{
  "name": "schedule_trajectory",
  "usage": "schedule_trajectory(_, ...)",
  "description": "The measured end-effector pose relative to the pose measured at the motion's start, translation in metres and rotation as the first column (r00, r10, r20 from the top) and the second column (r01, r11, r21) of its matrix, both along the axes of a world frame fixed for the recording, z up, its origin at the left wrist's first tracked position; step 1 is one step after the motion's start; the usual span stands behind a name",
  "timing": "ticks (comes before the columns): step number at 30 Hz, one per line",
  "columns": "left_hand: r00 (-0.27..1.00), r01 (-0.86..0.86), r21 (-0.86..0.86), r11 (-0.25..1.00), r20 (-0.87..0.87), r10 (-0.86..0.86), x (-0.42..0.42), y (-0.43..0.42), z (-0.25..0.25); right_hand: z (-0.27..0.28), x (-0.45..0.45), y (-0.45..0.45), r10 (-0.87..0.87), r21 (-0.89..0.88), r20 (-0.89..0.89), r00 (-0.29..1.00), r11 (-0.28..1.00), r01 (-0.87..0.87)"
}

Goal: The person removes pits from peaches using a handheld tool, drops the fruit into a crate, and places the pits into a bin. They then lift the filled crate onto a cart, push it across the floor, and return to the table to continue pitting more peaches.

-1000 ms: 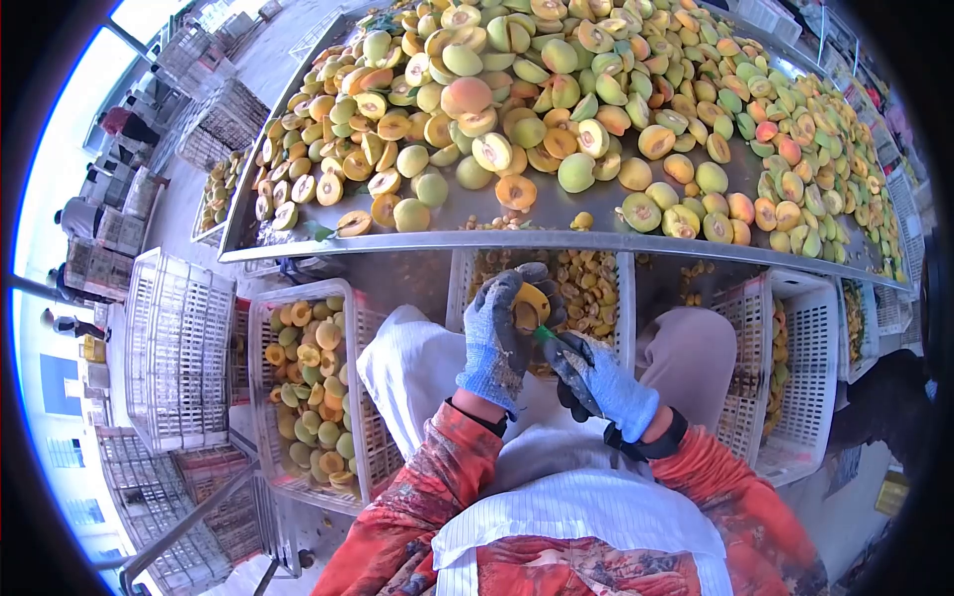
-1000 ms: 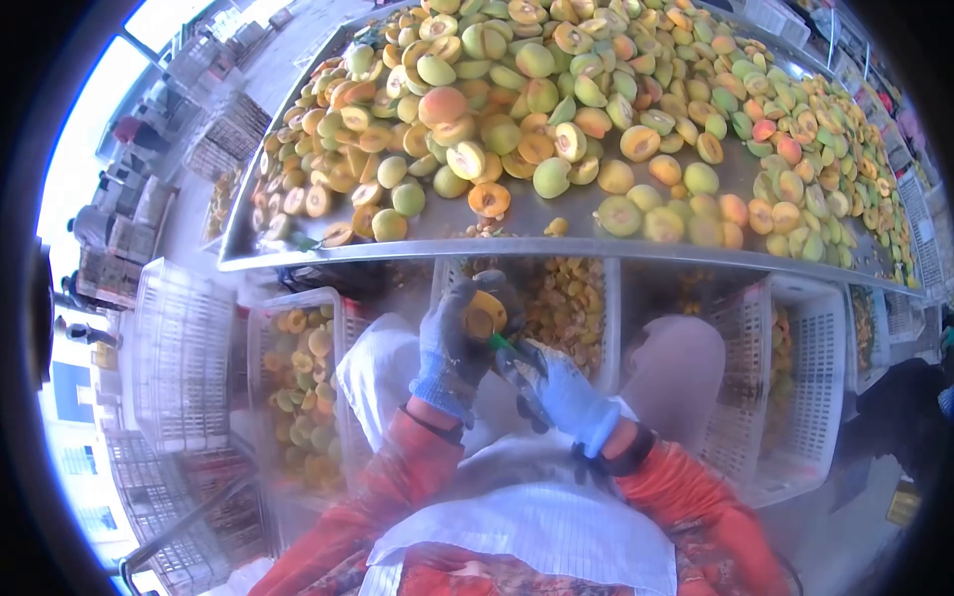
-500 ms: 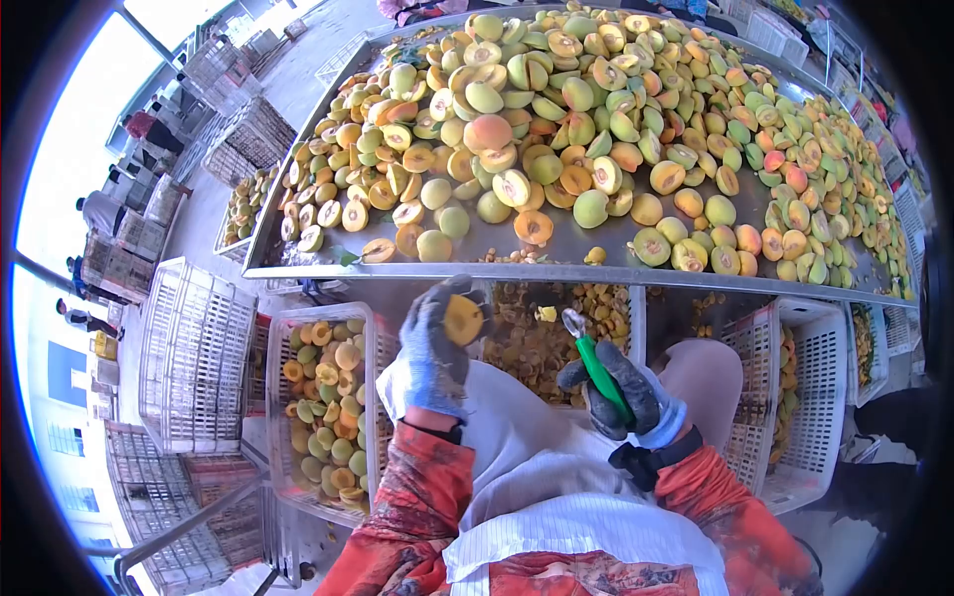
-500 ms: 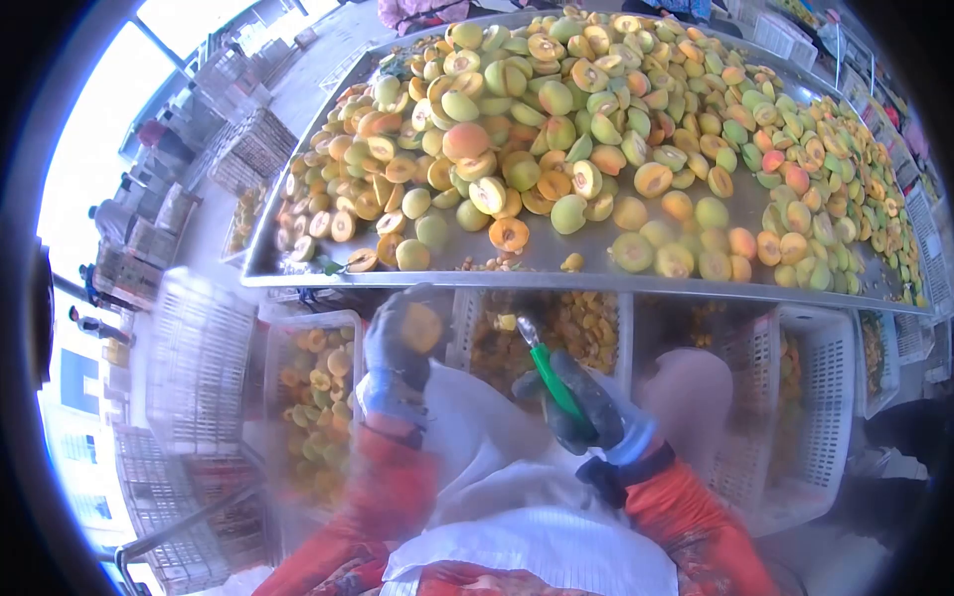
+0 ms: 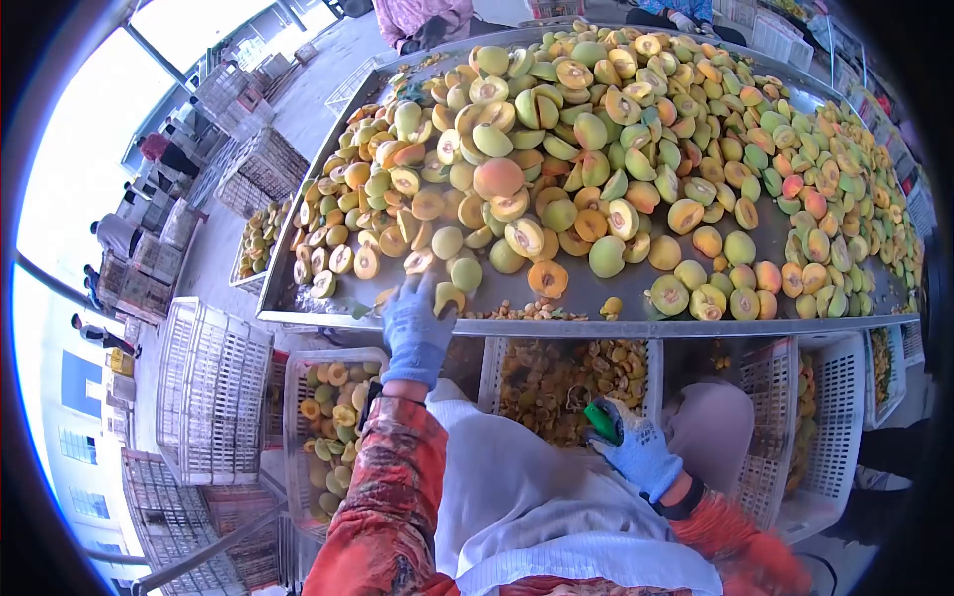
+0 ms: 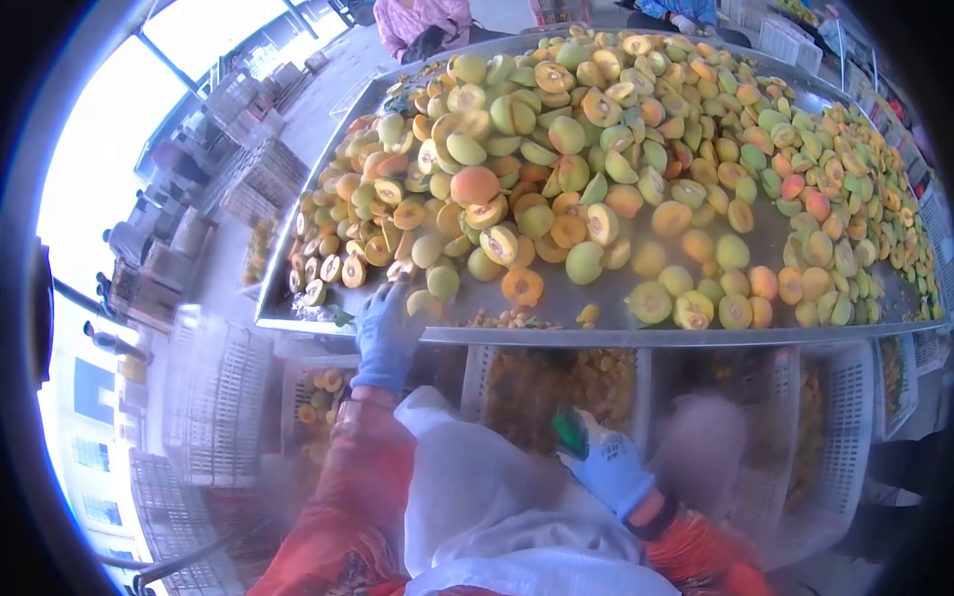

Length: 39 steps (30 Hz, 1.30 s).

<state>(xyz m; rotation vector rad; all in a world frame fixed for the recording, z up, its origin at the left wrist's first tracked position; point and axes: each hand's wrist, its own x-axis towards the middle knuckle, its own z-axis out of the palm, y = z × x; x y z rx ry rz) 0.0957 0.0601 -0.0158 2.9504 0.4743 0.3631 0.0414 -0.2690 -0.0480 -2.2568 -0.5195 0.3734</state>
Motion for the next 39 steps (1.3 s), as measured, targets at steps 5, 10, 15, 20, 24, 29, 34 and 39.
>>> schedule_trajectory(5, 0.975, 0.06, 0.172, 0.983, -0.223, -0.02, 0.081, -0.025, -0.034, 0.013, -0.002, -0.014, 0.02, -0.048, -0.066, 0.998, 0.999, -0.024)
schedule_trajectory(10, 0.996, 0.071, -0.246, 0.967, 0.068, -0.056, 0.07, -0.011, -0.029, 0.005, -0.001, -0.021, -0.07, 0.134, -0.065, 0.995, 0.988, 0.078)
schedule_trajectory(15, 0.96, 0.266, -0.854, -0.448, 0.195, 0.199, 0.002, -0.036, 0.019, 0.03, 0.025, 0.001, 0.069, 0.215, -0.224, 0.972, 0.976, -0.02)
schedule_trajectory(20, 0.934, 0.352, -0.917, -0.187, 0.356, 0.012, -0.032, -0.085, -0.003, 0.057, 0.029, 0.045, 0.085, 0.223, 0.257, 0.963, 0.964, -0.145)
schedule_trajectory(24, 0.876, 0.474, -0.813, 0.339, 0.473, -0.091, -0.052, -0.113, 0.02, 0.074, 0.022, 0.053, 0.083, 0.098, 0.514, 0.854, 0.983, -0.155)
schedule_trajectory(29, 0.992, 0.12, -0.782, -0.612, 0.08, 0.092, -0.059, -0.114, 0.03, 0.083, 0.012, 0.046, 0.141, -0.073, 0.549, 0.824, 0.99, -0.121)
schedule_trajectory(34, 0.957, 0.288, -0.93, 0.227, 0.291, -0.022, -0.067, -0.116, 0.034, 0.083, 0.009, 0.04, 0.184, -0.102, 0.601, 0.778, 0.983, -0.154)
schedule_trajectory(39, 0.945, 0.294, -0.883, 0.366, 0.326, 0.026, -0.075, -0.117, 0.03, 0.092, 0.002, 0.042, 0.237, -0.158, 0.543, 0.806, 0.971, -0.18)
